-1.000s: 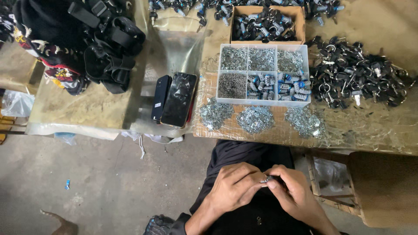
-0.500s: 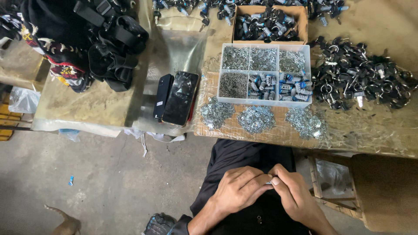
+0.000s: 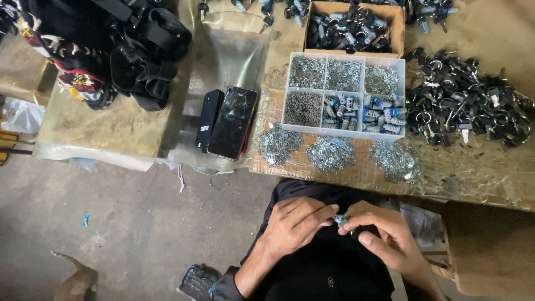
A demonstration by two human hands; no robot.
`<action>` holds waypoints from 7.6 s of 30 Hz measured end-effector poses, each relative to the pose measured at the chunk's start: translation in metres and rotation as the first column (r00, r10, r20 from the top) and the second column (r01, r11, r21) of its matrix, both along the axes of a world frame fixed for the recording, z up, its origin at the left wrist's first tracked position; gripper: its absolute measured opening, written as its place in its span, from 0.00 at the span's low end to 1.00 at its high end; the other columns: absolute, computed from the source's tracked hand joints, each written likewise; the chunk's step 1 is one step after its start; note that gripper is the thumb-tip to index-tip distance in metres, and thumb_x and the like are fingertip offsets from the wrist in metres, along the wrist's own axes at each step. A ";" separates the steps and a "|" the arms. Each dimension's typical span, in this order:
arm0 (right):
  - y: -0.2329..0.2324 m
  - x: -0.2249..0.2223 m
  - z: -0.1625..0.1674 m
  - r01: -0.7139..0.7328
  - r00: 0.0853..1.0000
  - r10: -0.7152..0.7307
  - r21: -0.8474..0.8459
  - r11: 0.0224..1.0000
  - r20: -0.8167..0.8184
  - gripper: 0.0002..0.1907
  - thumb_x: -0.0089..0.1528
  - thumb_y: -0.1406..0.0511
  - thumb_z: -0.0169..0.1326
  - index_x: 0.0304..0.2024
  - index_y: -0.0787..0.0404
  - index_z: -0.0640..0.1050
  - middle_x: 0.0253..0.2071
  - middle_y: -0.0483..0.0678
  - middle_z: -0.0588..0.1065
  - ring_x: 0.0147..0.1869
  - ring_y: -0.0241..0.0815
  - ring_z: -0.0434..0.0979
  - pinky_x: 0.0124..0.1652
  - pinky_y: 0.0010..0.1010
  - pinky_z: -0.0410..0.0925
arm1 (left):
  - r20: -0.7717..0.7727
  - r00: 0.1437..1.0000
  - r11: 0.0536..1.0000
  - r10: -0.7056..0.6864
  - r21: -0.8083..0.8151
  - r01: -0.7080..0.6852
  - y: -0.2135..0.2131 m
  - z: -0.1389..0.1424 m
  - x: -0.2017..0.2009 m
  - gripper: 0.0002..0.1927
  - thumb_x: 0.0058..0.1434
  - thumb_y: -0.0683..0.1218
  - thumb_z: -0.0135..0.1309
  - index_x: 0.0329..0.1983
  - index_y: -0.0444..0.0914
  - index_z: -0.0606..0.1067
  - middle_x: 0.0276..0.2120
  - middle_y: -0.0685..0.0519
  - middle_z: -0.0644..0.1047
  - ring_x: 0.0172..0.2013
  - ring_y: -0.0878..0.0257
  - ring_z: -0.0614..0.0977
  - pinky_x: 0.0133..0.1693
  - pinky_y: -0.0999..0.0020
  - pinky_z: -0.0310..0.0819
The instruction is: The person repeatedly picks up small metal key blanks and inserts them into cylindrical key bodies. They handle each unit one at a time, aligning the blank with the body and pressing it in, then placing the assembled unit back on the table.
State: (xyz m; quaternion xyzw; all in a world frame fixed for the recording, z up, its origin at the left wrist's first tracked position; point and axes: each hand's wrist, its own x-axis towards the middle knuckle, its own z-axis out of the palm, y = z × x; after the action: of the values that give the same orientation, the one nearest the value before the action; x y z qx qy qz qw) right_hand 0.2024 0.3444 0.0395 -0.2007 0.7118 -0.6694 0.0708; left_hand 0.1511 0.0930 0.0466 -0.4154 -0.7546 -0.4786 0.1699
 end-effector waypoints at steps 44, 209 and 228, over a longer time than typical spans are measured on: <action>0.128 -0.093 -0.044 0.820 0.554 -0.592 0.508 0.265 -0.586 0.11 0.74 0.62 0.58 0.50 0.64 0.80 0.47 0.52 0.75 0.37 0.38 0.73 0.36 0.25 0.70 | 0.120 0.980 0.980 0.161 -0.137 -0.144 0.094 0.010 -0.170 0.12 0.62 0.44 0.64 0.48 0.39 0.79 0.46 0.51 0.74 0.43 0.58 0.80 0.40 0.65 0.80; -0.094 -0.225 0.040 0.432 0.873 -0.254 0.420 0.798 -0.416 0.05 0.69 0.70 0.63 0.38 0.62 0.79 0.37 0.46 0.77 0.43 0.41 0.73 0.51 0.33 0.61 | 0.752 0.580 0.713 -0.315 0.590 -0.378 -0.007 -0.026 -0.163 0.13 0.72 0.35 0.57 0.59 0.28 0.75 0.47 0.46 0.82 0.44 0.66 0.85 0.48 0.72 0.82; -0.079 -0.205 0.034 0.514 0.807 -0.231 0.453 0.728 -0.543 0.06 0.71 0.67 0.61 0.40 0.60 0.77 0.40 0.45 0.76 0.46 0.45 0.70 0.57 0.38 0.56 | 0.742 0.516 0.687 -0.428 0.638 -0.348 0.005 -0.025 -0.149 0.12 0.72 0.34 0.55 0.58 0.29 0.73 0.48 0.44 0.81 0.46 0.61 0.85 0.51 0.67 0.84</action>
State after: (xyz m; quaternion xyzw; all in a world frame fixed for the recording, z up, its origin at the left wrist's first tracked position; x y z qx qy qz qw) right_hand -0.0026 0.2654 0.0740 -0.1667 0.9029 -0.3537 -0.1784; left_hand 0.0020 0.0983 0.0217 -0.0397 -0.4695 -0.8777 -0.0872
